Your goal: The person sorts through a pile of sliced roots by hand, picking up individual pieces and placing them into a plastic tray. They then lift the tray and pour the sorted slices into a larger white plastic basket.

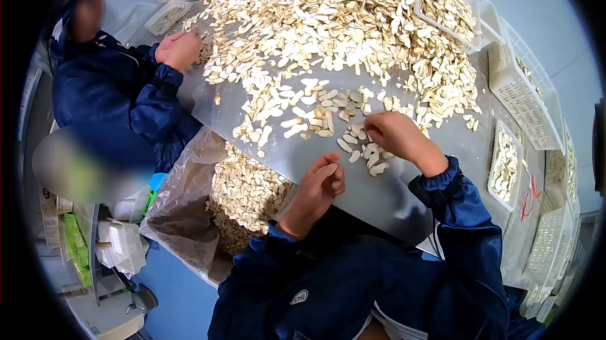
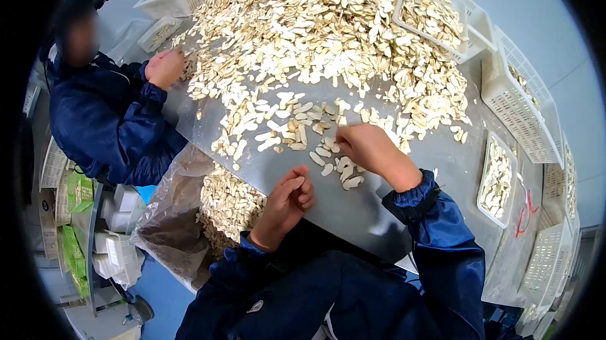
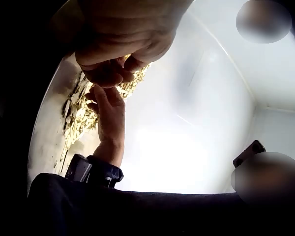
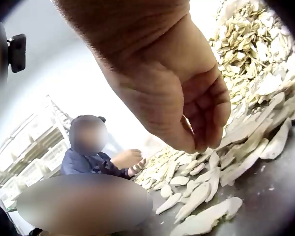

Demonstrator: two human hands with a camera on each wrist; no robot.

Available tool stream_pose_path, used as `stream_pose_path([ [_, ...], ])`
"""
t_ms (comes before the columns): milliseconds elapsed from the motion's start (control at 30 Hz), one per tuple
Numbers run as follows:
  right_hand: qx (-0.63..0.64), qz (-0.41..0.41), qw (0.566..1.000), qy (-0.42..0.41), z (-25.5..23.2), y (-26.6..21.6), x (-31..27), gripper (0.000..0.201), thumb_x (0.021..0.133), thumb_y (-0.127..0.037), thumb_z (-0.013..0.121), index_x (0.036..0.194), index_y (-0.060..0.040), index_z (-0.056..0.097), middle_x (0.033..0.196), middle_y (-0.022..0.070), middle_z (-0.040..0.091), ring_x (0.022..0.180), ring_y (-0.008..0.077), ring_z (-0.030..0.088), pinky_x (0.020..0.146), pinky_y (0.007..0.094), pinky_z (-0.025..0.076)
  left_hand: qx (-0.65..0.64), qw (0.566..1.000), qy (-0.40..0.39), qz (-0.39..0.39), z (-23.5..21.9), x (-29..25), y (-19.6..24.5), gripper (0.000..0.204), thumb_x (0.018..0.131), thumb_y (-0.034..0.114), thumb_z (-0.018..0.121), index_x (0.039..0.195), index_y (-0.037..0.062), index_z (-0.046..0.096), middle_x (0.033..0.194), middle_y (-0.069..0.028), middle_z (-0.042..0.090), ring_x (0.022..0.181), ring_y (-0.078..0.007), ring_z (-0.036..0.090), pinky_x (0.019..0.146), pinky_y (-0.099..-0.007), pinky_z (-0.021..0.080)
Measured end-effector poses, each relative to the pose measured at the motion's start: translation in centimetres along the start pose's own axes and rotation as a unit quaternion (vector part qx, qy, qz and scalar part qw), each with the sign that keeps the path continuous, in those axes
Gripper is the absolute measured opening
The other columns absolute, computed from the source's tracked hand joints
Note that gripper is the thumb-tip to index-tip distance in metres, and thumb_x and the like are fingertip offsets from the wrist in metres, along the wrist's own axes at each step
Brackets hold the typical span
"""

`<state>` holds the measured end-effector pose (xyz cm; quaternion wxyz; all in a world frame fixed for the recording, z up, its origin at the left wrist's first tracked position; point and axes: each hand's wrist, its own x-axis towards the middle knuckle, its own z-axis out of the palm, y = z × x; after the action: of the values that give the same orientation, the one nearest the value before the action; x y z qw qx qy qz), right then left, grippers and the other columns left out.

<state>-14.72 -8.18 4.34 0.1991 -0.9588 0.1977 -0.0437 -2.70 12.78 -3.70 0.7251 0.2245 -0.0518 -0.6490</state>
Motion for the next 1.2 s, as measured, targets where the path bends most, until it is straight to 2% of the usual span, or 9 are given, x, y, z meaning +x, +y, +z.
stream_pose_path([
  [100, -0.094, 0.060, 0.989, -0.094, 0.3, 0.3, -0.7, 0.016, 0.085, -0.012, 0.062, 0.098, -0.0056, 0.068, 0.086, 0.0143, 0.069, 0.080, 0.0363, 0.066, 0.072, 0.0436, 0.053, 0.012, 1.000, 0.013, -0.002, 0.3, 0.0, -0.1, 0.021, 0.102, 0.012, 0.047, 0.120, 0.0091, 0.056, 0.081, -0.0019, 0.051, 0.068, -0.0121, 0.044, 0.062, -0.0260, 0.038],
  [200, 0.075, -0.009, 0.997, -0.013, 0.5, -0.1, -0.8, 0.023, 0.088, -0.011, 0.063, 0.110, -0.0051, 0.066, 0.094, 0.0176, 0.068, 0.085, 0.0349, 0.067, 0.073, 0.0418, 0.053, 0.015, 1.000, 0.005, -0.006, 0.0, 0.3, -0.1, 0.021, 0.102, 0.013, 0.047, 0.121, 0.0090, 0.056, 0.081, -0.0019, 0.051, 0.068, -0.0119, 0.044, 0.062, -0.0259, 0.037],
  [333, 0.102, -0.013, 0.994, 0.041, -0.7, 0.4, -0.4, 0.030, 0.089, -0.009, 0.063, 0.119, -0.0051, 0.064, 0.097, 0.0174, 0.069, 0.084, 0.0328, 0.068, 0.074, 0.0401, 0.054, 0.020, 1.000, 0.005, -0.001, 0.2, 0.0, -0.1, 0.022, 0.101, 0.013, 0.048, 0.121, 0.0091, 0.055, 0.081, -0.0016, 0.051, 0.068, -0.0114, 0.044, 0.062, -0.0259, 0.038],
  [433, -0.111, 0.075, 0.979, -0.157, -2.0, -0.2, -0.4, 0.027, 0.086, -0.006, 0.061, 0.112, -0.0033, 0.066, 0.094, 0.0170, 0.070, 0.083, 0.0349, 0.068, 0.075, 0.0395, 0.054, 0.017, 1.000, 0.002, -0.001, 0.4, 0.0, 0.1, 0.022, 0.101, 0.013, 0.048, 0.121, 0.0090, 0.055, 0.081, -0.0013, 0.051, 0.067, -0.0111, 0.043, 0.062, -0.0261, 0.038],
  [533, 0.016, 0.063, 0.980, -0.186, -1.7, -0.9, -1.4, 0.025, 0.087, -0.007, 0.061, 0.111, -0.0028, 0.067, 0.093, 0.0179, 0.070, 0.083, 0.0351, 0.068, 0.074, 0.0389, 0.054, 0.013, 1.000, 0.004, -0.008, 0.5, 0.1, 0.1, 0.022, 0.101, 0.012, 0.048, 0.121, 0.0089, 0.055, 0.081, -0.0012, 0.051, 0.067, -0.0110, 0.043, 0.062, -0.0260, 0.037],
  [667, 0.193, 0.005, 0.980, 0.041, -1.5, -0.6, -1.1, 0.023, 0.091, -0.013, 0.059, 0.111, -0.0049, 0.067, 0.088, 0.0207, 0.069, 0.080, 0.0356, 0.067, 0.072, 0.0395, 0.054, 0.019, 1.000, 0.004, -0.004, 0.6, 0.2, 0.1, 0.021, 0.101, 0.013, 0.048, 0.121, 0.0092, 0.055, 0.081, -0.0014, 0.051, 0.067, -0.0108, 0.043, 0.061, -0.0256, 0.037],
  [933, -0.131, 0.133, 0.982, -0.007, -2.5, 3.9, -4.7, 0.018, 0.088, -0.021, 0.058, 0.083, -0.0060, 0.065, 0.075, 0.0171, 0.064, 0.071, 0.0383, 0.062, 0.064, 0.0460, 0.048, 0.026, 1.000, -0.004, -0.013, 0.6, -0.1, 0.2, 0.021, 0.101, 0.014, 0.050, 0.120, 0.0092, 0.055, 0.082, -0.0009, 0.050, 0.067, -0.0107, 0.043, 0.063, -0.0250, 0.037],
  [1067, -0.038, 0.092, 0.993, -0.060, -1.5, 4.6, -6.9, 0.016, 0.087, -0.018, 0.062, 0.098, -0.0086, 0.069, 0.083, 0.0161, 0.067, 0.078, 0.0371, 0.064, 0.069, 0.0445, 0.050, -0.052, 0.995, -0.036, -0.075, 0.1, 0.0, 0.2, 0.021, 0.100, 0.016, 0.051, 0.120, 0.0088, 0.055, 0.082, -0.0002, 0.050, 0.068, -0.0108, 0.043, 0.064, -0.0248, 0.038],
  [1200, 0.040, 0.009, 0.996, 0.074, -2.1, 2.4, -7.1, 0.023, 0.087, -0.010, 0.063, 0.110, -0.0052, 0.066, 0.096, 0.0141, 0.068, 0.086, 0.0359, 0.065, 0.074, 0.0427, 0.052, -0.067, 0.980, -0.050, -0.180, 1.3, -0.6, -1.3, 0.022, 0.099, 0.015, 0.053, 0.120, 0.0066, 0.053, 0.081, -0.0014, 0.054, 0.070, -0.0119, 0.046, 0.065, -0.0254, 0.039],
])
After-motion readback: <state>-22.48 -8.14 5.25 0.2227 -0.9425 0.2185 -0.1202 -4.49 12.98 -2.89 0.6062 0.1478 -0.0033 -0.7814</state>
